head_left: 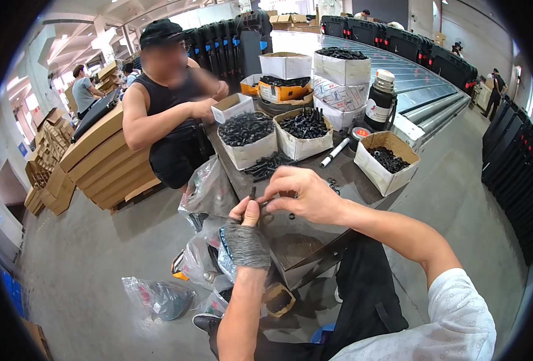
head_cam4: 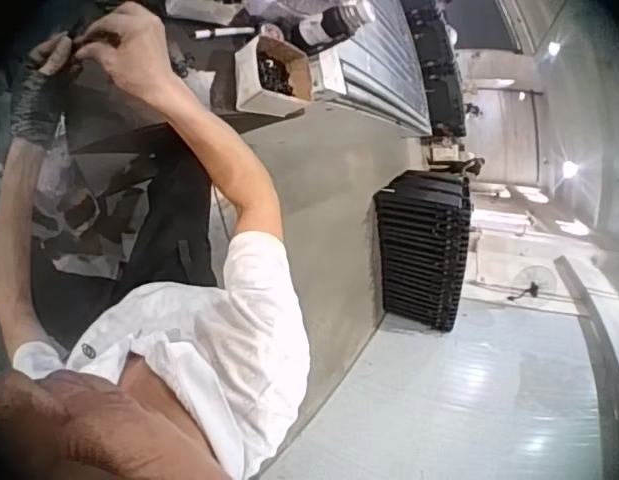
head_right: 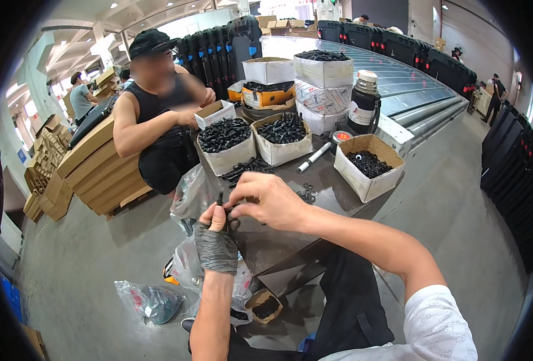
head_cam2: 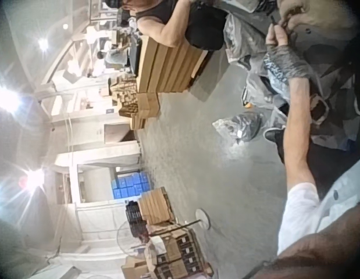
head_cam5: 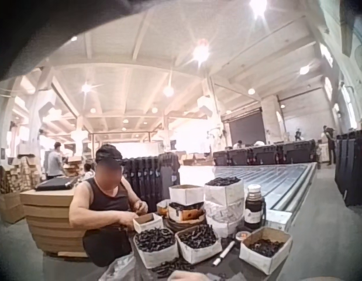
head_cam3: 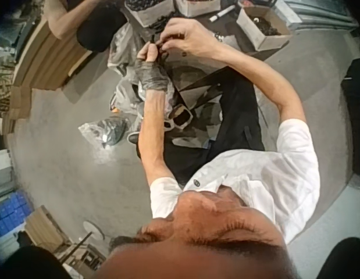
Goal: The person assembles hardware by picking bolts and washers from the table and sliding the washers onto the bolts by hand. The person also writes with a marker pen and handles fastener bags.
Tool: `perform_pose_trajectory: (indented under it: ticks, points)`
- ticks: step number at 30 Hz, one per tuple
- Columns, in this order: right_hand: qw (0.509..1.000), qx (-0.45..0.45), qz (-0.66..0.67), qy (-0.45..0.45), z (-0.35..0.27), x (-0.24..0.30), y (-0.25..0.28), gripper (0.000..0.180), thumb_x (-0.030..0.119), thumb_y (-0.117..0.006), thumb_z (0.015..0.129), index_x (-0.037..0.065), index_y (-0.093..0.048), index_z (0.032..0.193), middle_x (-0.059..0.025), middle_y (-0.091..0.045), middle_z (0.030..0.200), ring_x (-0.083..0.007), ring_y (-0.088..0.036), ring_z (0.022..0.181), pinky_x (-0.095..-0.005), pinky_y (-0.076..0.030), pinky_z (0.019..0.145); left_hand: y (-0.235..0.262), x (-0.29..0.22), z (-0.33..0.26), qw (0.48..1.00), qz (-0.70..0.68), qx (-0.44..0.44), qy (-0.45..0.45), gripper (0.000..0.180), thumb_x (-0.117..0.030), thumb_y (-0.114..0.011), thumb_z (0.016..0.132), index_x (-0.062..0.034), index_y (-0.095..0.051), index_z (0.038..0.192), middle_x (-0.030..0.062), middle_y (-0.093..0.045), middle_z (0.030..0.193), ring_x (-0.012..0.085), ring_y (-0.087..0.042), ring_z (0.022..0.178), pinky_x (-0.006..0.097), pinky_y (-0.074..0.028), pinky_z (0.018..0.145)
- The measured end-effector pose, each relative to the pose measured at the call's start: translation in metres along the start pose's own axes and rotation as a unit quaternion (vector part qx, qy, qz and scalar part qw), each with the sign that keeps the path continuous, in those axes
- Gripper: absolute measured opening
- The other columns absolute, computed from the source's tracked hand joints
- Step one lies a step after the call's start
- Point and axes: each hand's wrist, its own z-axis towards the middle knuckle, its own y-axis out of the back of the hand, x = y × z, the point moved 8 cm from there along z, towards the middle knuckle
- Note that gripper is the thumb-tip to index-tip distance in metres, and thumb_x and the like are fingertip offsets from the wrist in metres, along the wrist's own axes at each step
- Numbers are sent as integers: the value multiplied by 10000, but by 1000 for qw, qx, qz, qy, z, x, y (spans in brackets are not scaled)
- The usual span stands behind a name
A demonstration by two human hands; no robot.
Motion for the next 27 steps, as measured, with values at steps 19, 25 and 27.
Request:
perform_pose_trajectory:
  ticks: [19, 25, 27]
  points:
    - [974, 78, 103, -186, 3, -15, 1, 188, 76, -678, 871, -45, -662, 1015, -99, -673, 816, -128, -633, 736, -288, -520, 675, -11, 10, -6, 999, -4, 45, 23, 253, -166, -694, 943, -48, -638, 1159, 80, -700, 1036, 175, -673, 905, 298, -550, 829]
    - [996, 48, 5, -76, 7, -3, 12, 198, 91, -655, 810, -34, -688, 959, -186, -681, 808, -302, -673, 730, -379, -527, 685, -34, 2, -14, 995, -8, 96, 20, 374, -137, -677, 947, -41, -590, 1297, 93, -652, 1194, 189, -653, 1000, 334, -556, 864]
    - [995, 53, 5, -81, 9, -1, 12, 197, 93, -653, 810, -34, -690, 957, -188, -683, 810, -305, -675, 735, -379, -528, 689, -32, 2, -11, 994, 13, 106, 14, 358, -112, -673, 942, -34, -594, 1282, 88, -657, 1180, 188, -653, 1002, 332, -557, 865]
